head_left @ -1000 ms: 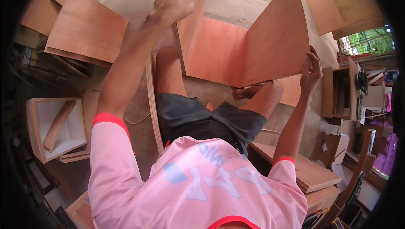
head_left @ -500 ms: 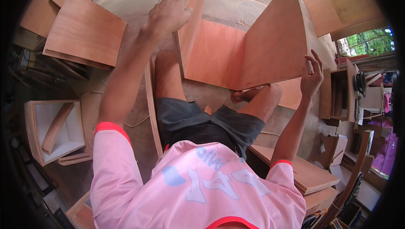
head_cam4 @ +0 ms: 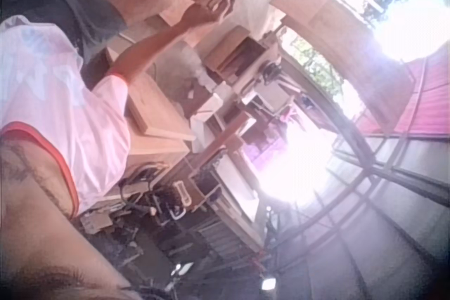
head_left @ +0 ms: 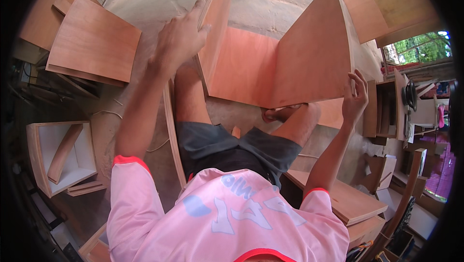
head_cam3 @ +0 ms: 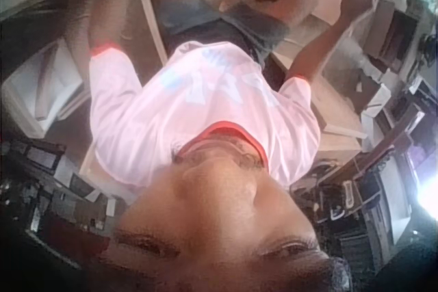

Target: The person sits on the floor and repeatedly aligns and stacks several large pinkish wooden panels. They lift, rotate, and place the panels into a small pile, then stand and walk to a workbench to retrieve a small item from a drawer.

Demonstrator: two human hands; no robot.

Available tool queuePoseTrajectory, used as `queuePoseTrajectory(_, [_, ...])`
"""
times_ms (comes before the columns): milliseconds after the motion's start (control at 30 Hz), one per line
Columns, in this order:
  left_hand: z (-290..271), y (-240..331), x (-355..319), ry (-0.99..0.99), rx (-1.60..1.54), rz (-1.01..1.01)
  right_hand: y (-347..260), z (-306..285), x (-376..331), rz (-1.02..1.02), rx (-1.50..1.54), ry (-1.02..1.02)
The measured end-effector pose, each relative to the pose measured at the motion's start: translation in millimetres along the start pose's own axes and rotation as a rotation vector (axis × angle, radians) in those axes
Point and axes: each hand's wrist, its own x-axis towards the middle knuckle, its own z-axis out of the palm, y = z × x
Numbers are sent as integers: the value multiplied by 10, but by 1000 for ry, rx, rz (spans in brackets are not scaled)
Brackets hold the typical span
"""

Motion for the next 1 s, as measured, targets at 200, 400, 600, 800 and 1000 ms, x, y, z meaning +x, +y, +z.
queuePoseTrajectory(200, [74,-76,-90,154,-46,110,-88,-15,-9,44,-15,-3])
queuePoseTrajectory(400, [88,-97,-162,187,-64,92,-258,-17,-20,99,-126,-3])
queuePoseTrajectory(600, [76,-60,-247,187,-84,79,-554,2,100,-30,-483,1])
queuePoseTrajectory(800, [183,-103,-285,231,-142,121,-567,134,269,-170,-730,-76])
queuePoseTrajectory(1000, [361,-221,-340,356,-223,135,-71,244,395,-162,-482,-123])
